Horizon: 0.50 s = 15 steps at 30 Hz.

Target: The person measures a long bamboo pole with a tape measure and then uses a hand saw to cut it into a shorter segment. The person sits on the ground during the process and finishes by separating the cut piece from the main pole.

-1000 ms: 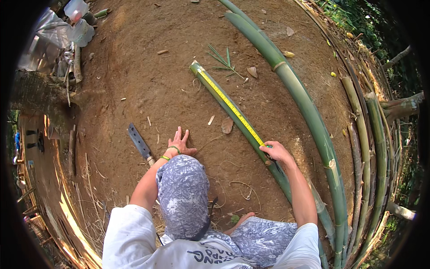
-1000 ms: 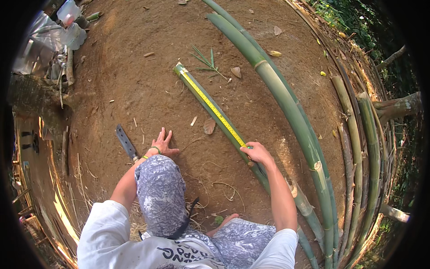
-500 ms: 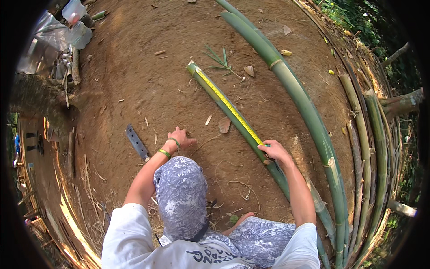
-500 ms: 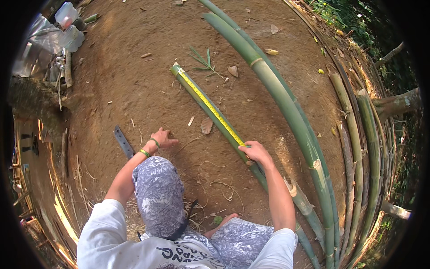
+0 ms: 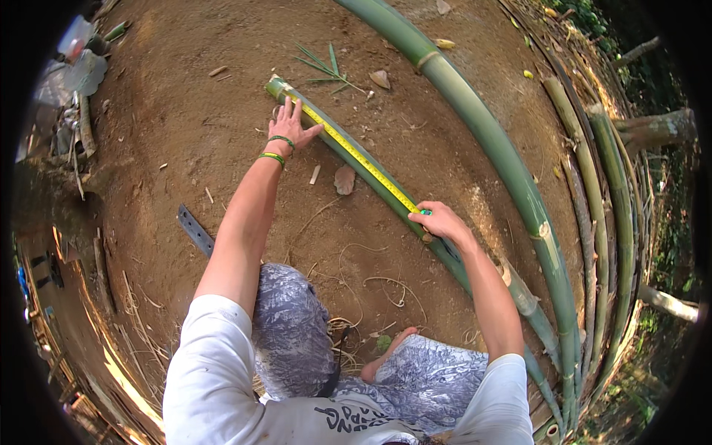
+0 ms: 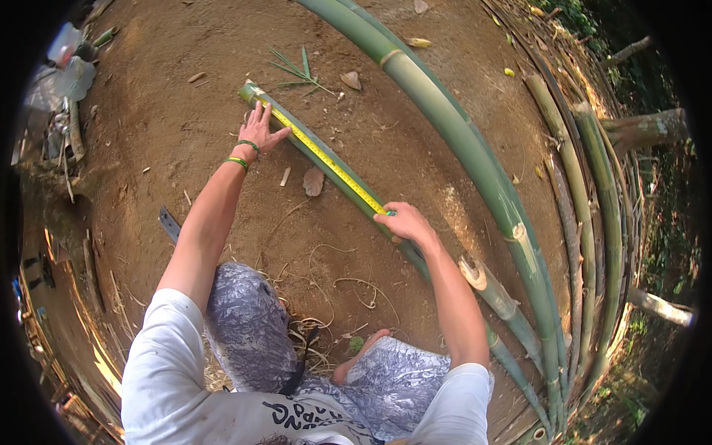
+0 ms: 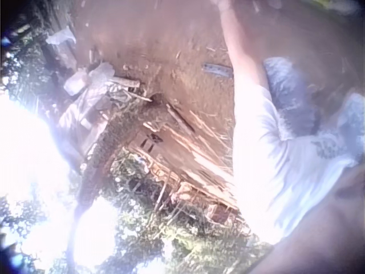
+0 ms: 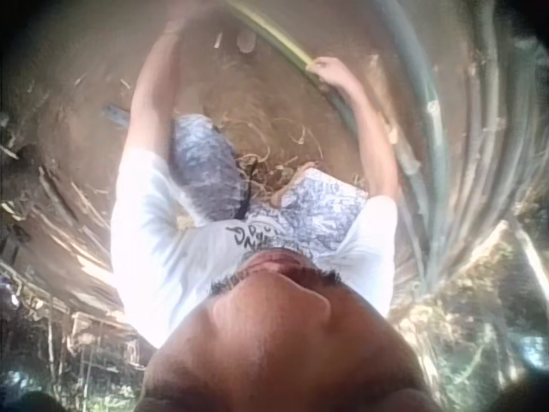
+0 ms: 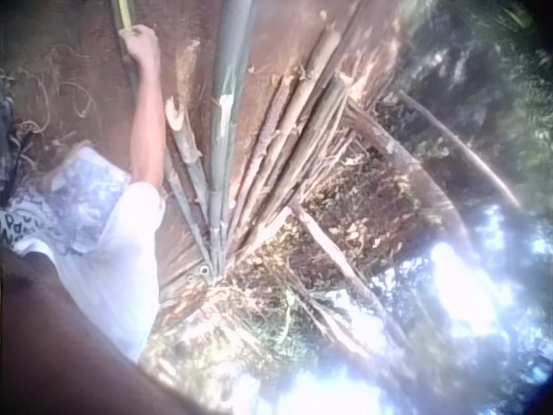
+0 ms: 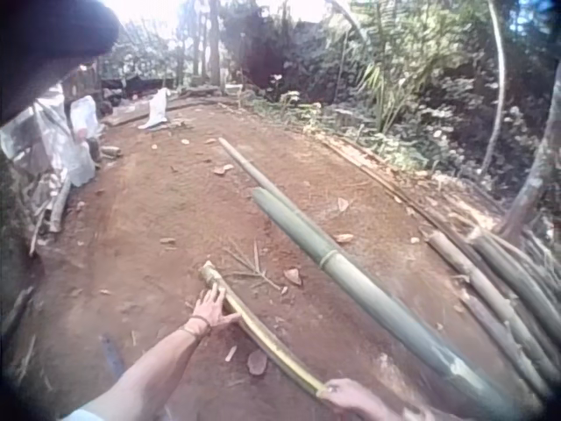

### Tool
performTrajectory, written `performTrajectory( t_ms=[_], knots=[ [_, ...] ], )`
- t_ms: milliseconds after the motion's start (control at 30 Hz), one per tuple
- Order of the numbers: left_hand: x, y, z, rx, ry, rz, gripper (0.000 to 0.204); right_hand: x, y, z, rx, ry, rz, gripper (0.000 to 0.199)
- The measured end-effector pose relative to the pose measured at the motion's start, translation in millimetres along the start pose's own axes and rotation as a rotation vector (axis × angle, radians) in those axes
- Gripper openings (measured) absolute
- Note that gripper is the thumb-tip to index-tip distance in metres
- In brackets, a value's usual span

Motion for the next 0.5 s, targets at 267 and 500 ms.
performTrajectory(
  t_ms=[267,500],
  knots=[
    [6,-7,4,-0.038,0.019,0.014,0.124,-22,78,-36,0.020,0.036,-0.027,0.056],
    [20,-37,20,0.072,0.077,-0.007,0.099,-26,248,-188,0.166,0.028,-0.047,0.054]
  ],
)
Point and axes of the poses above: each hand's wrist, its own y-axis away from the middle knuckle, its own x-axis out of the palm, z = x × y, the point moved 9 cm from there along -y, towards the middle knuckle, and after that the axes turned 8 degrees about -x, right-handed, at the moved point
